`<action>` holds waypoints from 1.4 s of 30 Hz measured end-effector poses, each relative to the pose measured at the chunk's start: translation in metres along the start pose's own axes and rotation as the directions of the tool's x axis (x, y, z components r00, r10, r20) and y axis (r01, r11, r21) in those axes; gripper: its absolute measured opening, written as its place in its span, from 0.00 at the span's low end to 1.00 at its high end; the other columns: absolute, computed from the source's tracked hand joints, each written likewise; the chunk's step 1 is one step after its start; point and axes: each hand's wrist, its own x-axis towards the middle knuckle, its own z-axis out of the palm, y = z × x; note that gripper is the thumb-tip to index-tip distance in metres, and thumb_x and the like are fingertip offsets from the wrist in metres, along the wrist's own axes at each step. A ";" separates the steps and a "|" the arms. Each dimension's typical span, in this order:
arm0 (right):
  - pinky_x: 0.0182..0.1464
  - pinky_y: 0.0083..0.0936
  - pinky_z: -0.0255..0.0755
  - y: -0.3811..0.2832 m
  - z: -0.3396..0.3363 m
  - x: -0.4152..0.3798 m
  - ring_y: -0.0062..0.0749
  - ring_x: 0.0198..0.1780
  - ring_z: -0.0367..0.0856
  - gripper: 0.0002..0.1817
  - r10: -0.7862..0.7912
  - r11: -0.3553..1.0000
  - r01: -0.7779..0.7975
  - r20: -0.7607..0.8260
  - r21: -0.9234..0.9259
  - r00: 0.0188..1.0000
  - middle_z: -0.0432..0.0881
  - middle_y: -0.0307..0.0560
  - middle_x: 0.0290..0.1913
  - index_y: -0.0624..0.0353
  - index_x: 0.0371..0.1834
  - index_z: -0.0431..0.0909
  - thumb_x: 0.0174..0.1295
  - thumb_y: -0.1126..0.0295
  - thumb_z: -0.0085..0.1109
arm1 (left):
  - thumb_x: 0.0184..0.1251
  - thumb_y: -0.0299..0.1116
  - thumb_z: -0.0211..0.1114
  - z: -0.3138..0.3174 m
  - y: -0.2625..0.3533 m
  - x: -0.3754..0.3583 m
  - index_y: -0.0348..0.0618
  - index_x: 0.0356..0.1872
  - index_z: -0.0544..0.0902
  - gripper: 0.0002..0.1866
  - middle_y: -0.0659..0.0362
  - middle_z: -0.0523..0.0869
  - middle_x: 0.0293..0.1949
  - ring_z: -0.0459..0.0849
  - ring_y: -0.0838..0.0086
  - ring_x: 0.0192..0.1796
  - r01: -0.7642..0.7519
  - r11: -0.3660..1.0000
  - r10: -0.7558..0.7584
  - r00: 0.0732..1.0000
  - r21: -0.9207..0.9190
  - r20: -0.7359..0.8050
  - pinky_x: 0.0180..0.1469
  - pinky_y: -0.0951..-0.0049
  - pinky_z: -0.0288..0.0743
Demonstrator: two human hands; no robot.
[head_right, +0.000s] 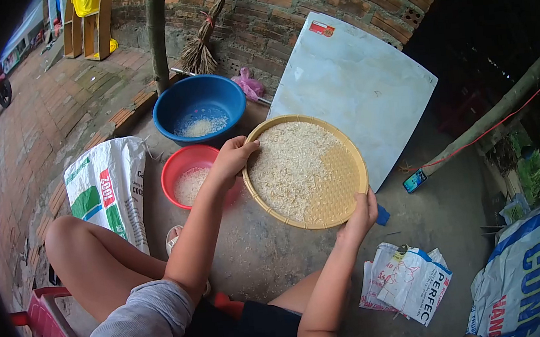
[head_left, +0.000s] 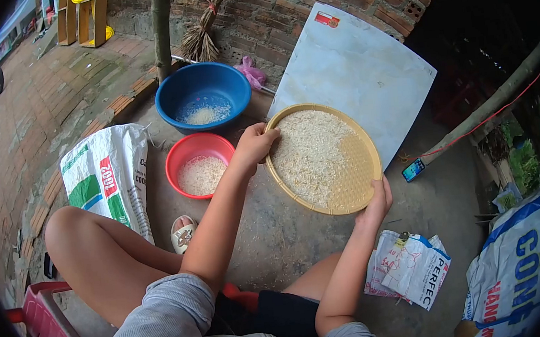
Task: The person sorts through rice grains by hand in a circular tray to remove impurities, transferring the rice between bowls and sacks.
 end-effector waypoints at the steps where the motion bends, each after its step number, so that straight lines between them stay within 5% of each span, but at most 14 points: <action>1: 0.49 0.27 0.71 0.000 0.001 0.000 0.35 0.48 0.78 0.21 -0.001 1.000 0.001 0.000 -0.003 1.000 0.77 0.53 0.48 0.71 0.54 0.69 0.56 0.75 0.48 | 0.60 0.37 0.59 -0.002 -0.001 0.001 0.43 0.27 0.76 0.09 0.66 0.73 0.18 0.66 0.84 0.16 0.025 0.999 -0.024 0.999 -0.026 0.025 0.16 0.80 0.56; 5: 0.46 0.25 0.72 0.018 0.029 -0.018 0.33 0.46 0.78 0.21 -0.048 0.987 0.043 -0.029 -0.155 0.998 0.78 0.53 0.47 0.70 0.55 0.67 0.56 0.75 0.50 | 0.61 0.35 0.58 -0.044 0.001 0.009 0.38 0.31 0.78 0.09 0.62 0.79 0.22 0.75 0.80 0.19 0.036 0.994 -0.037 0.999 -0.107 -0.011 0.21 0.79 0.69; 7: 0.47 0.24 0.71 0.022 0.047 -0.035 0.29 0.46 0.78 0.23 0.091 0.981 -0.069 0.118 -0.179 0.989 0.77 0.54 0.49 0.70 0.58 0.63 0.58 0.78 0.51 | 0.61 0.33 0.58 -0.076 0.007 0.009 0.35 0.32 0.78 0.09 0.58 0.81 0.25 0.78 0.78 0.22 0.032 0.979 -0.043 0.998 -0.199 -0.051 0.26 0.78 0.74; 11: 0.47 0.23 0.70 0.026 0.049 -0.036 0.28 0.46 0.77 0.25 0.132 0.975 -0.074 0.276 -0.210 0.952 0.77 0.54 0.49 0.69 0.60 0.61 0.58 0.78 0.53 | 0.62 0.31 0.57 -0.096 0.010 0.006 0.35 0.32 0.78 0.08 0.58 0.81 0.25 0.79 0.77 0.24 0.038 0.977 -0.046 0.998 -0.208 -0.034 0.27 0.77 0.74; 17: 0.48 0.26 0.72 0.018 -0.011 0.010 0.33 0.47 0.78 0.24 0.015 0.998 -0.016 -0.009 -0.053 1.000 0.77 0.52 0.48 0.70 0.58 0.64 0.57 0.75 0.51 | 0.60 0.38 0.59 0.001 -0.001 0.001 0.40 0.32 0.77 0.11 0.65 0.74 0.20 0.68 0.83 0.17 0.017 1.000 -0.017 1.000 0.007 0.007 0.17 0.79 0.59; 19: 0.48 0.26 0.72 0.005 -0.008 0.006 0.33 0.47 0.78 0.24 0.013 0.999 -0.013 0.014 -0.047 1.000 0.77 0.52 0.48 0.69 0.58 0.65 0.57 0.75 0.50 | 0.61 0.38 0.58 0.013 0.001 -0.006 0.40 0.32 0.77 0.11 0.66 0.73 0.20 0.67 0.83 0.17 0.010 1.000 -0.010 1.000 -0.015 0.020 0.16 0.79 0.57; 21: 0.47 0.26 0.72 0.004 -0.003 0.002 0.33 0.47 0.78 0.23 0.018 0.999 -0.017 0.024 -0.039 1.000 0.77 0.52 0.49 0.69 0.57 0.66 0.57 0.74 0.49 | 0.61 0.37 0.58 -0.006 -0.006 0.007 0.40 0.33 0.77 0.10 0.66 0.73 0.20 0.67 0.83 0.17 0.042 0.999 -0.042 0.997 -0.001 0.060 0.17 0.80 0.58; 24: 0.46 0.25 0.72 0.026 0.035 -0.023 0.32 0.45 0.78 0.24 0.028 0.990 -0.022 0.041 -0.137 0.999 0.77 0.56 0.48 0.69 0.59 0.60 0.58 0.79 0.49 | 0.62 0.33 0.57 -0.059 0.008 0.008 0.33 0.36 0.78 0.11 0.57 0.81 0.28 0.79 0.76 0.26 0.050 0.993 -0.050 0.999 -0.103 0.001 0.30 0.76 0.74; 26: 0.38 0.21 0.74 0.025 0.059 -0.044 0.27 0.41 0.79 0.28 0.109 0.985 -0.083 0.179 -0.150 0.978 0.78 0.54 0.46 0.68 0.61 0.56 0.58 0.78 0.53 | 0.62 0.31 0.57 -0.094 0.007 0.008 0.33 0.35 0.78 0.10 0.57 0.81 0.28 0.80 0.76 0.27 0.064 0.979 -0.072 0.997 -0.195 -0.037 0.31 0.76 0.75; 30: 0.31 0.18 0.71 0.031 0.046 -0.030 0.23 0.38 0.78 0.26 0.137 0.975 -0.103 0.172 -0.195 0.975 0.80 0.51 0.43 0.68 0.60 0.59 0.57 0.77 0.53 | 0.61 0.32 0.58 -0.095 0.001 0.012 0.37 0.33 0.78 0.08 0.60 0.81 0.26 0.77 0.79 0.23 0.077 0.991 -0.082 0.996 -0.114 -0.040 0.25 0.79 0.72; 33: 0.43 0.24 0.72 0.025 0.008 -0.001 0.31 0.43 0.79 0.23 0.044 0.984 -0.038 0.033 -0.173 0.998 0.78 0.52 0.45 0.69 0.57 0.65 0.56 0.77 0.50 | 0.60 0.34 0.58 -0.035 0.001 0.006 0.40 0.31 0.78 0.08 0.65 0.76 0.20 0.71 0.82 0.18 0.046 0.999 -0.045 0.999 -0.024 0.019 0.19 0.80 0.63; 37: 0.47 0.27 0.73 -0.001 -0.017 0.012 0.35 0.46 0.79 0.22 -0.038 0.995 0.031 -0.071 -0.096 0.997 0.77 0.53 0.48 0.70 0.54 0.69 0.54 0.76 0.48 | 0.61 0.36 0.58 0.021 -0.001 -0.009 0.38 0.32 0.77 0.10 0.65 0.73 0.19 0.66 0.84 0.16 0.052 0.999 -0.050 0.996 -0.016 0.079 0.16 0.79 0.56; 42: 0.48 0.27 0.72 0.021 0.014 -0.009 0.34 0.46 0.78 0.21 -0.038 0.984 0.031 -0.040 -0.174 0.998 0.77 0.55 0.48 0.69 0.55 0.65 0.56 0.77 0.49 | 0.61 0.35 0.58 -0.032 -0.008 0.013 0.36 0.34 0.78 0.10 0.62 0.77 0.23 0.73 0.80 0.19 0.063 0.997 -0.061 0.996 -0.038 0.060 0.20 0.79 0.65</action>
